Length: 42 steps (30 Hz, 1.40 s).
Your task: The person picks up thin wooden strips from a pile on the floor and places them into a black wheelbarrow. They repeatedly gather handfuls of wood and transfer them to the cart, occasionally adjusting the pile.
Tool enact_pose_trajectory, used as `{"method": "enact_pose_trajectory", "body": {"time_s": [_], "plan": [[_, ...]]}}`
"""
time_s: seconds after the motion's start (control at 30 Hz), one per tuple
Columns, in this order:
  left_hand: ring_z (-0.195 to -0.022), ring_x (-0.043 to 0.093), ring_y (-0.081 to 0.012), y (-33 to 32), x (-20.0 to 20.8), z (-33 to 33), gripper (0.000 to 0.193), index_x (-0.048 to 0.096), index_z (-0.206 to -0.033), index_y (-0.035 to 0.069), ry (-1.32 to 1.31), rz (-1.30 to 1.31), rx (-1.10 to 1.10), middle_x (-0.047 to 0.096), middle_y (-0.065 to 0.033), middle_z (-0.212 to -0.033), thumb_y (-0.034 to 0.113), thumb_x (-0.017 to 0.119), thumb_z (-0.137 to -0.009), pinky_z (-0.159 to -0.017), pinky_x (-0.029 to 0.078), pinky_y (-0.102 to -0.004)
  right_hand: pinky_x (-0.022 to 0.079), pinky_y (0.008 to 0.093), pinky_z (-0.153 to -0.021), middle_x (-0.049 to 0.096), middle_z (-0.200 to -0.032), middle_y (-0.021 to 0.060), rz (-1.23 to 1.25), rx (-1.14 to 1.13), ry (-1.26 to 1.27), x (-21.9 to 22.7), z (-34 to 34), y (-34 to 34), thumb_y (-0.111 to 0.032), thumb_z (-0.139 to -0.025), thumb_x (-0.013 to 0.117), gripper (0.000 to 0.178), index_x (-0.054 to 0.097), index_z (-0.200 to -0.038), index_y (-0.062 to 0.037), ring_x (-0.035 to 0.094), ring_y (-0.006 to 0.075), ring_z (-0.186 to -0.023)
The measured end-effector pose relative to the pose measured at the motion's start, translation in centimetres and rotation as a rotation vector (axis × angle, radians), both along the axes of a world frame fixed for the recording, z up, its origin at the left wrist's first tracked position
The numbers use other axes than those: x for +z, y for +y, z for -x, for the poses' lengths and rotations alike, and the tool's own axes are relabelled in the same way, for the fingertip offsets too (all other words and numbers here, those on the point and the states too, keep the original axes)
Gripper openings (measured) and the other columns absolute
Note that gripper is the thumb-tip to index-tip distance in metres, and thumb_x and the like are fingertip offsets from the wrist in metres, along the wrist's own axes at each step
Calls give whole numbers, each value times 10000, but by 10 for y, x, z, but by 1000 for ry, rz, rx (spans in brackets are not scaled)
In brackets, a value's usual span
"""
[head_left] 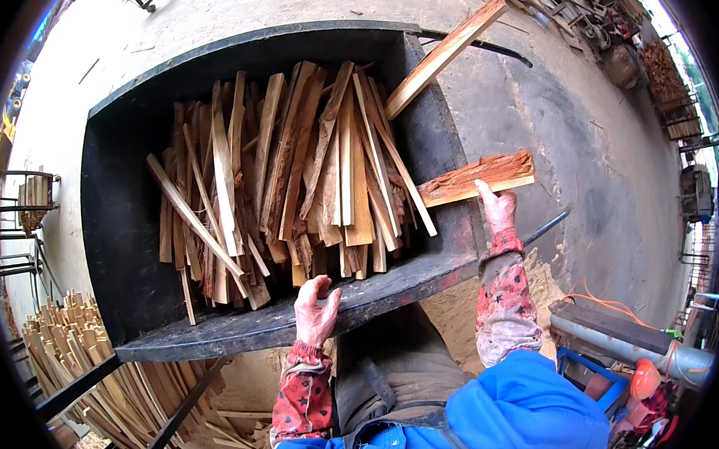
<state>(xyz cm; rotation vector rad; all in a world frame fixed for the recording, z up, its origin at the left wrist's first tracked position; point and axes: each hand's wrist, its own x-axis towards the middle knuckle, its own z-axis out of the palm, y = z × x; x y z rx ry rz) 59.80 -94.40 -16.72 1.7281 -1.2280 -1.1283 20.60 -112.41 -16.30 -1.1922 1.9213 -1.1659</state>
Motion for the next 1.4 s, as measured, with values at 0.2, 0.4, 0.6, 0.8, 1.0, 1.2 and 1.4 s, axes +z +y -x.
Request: {"method": "enact_pose_trajectory", "body": {"time_s": [0.2, 0.4, 0.6, 0.8, 1.0, 1.2, 1.4], "plan": [[-892, 611, -305, -3, 0, -2, 295, 604, -1043, 21, -86, 74, -110, 630, -143, -933, 121, 721, -791, -784, 503, -388, 507, 334, -781, 712, -914, 71, -37, -81, 94, -10, 12, -1, -274, -781, 790, 372, 708, -978, 31, 639, 159, -814], [-934, 564, -334, -1, 8, -7, 298, 572, -1036, 17, -171, 144, -249, 602, -141, -944, 153, 703, -806, -820, 474, -414, 480, 299, -839, 673, -983, 67, -45, -44, -8, -4, -1, 18, -279, -807, 790, 525, 617, -1156, 73, 604, 144, -895], [-879, 586, -334, -1, 14, -1, 254, 597, -950, 24, -306, 175, -328, 611, -143, -883, 200, 716, -811, -770, 484, -413, 486, 309, -872, 572, -1174, 144, -2, -98, 87, -12, -3, 64, -251, -819, 783, 727, 433, -1357, 90, 583, 172, -995], [-867, 605, -341, 1, 20, 9, 312, 599, -906, 21, -491, 142, -423, 628, -159, -858, 318, 679, -853, -748, 496, -434, 532, 268, -768, 572, -1045, 51, 105, -20, 39, 22, -51, 160, -76, -844, 731, 469, 526, -1262, -18, 589, 120, -867], [-839, 636, -379, 0, 25, 29, 332, 663, -896, 65, -607, 79, -454, 664, -174, -859, 389, 594, -911, -729, 505, -463, 518, 305, -609, 632, -798, 81, -96, 91, 71, 13, -80, 288, -139, -787, 762, 282, 664, -1033, -41, 627, 174, -680], [-823, 641, -416, 2, 13, 36, 507, 689, -981, 45, -700, -94, -500, 670, -239, -866, 497, 461, -955, -728, 497, -463, 516, 429, -725, 682, -841, 141, -419, 28, -15, -50, -78, 450, -346, -803, 683, 341, 681, -971, -49, 660, 332, -815], [-809, 607, -465, -12, -31, 37, 650, 690, -976, -36, -811, 76, -587, 659, -275, -861, 533, 375, -976, -734, 453, -530, 504, 468, -694, 668, -807, 163, -686, -236, -128, -134, -75, 570, -395, -754, 629, 349, 691, -880, -75, 646, 375, -780]]}}
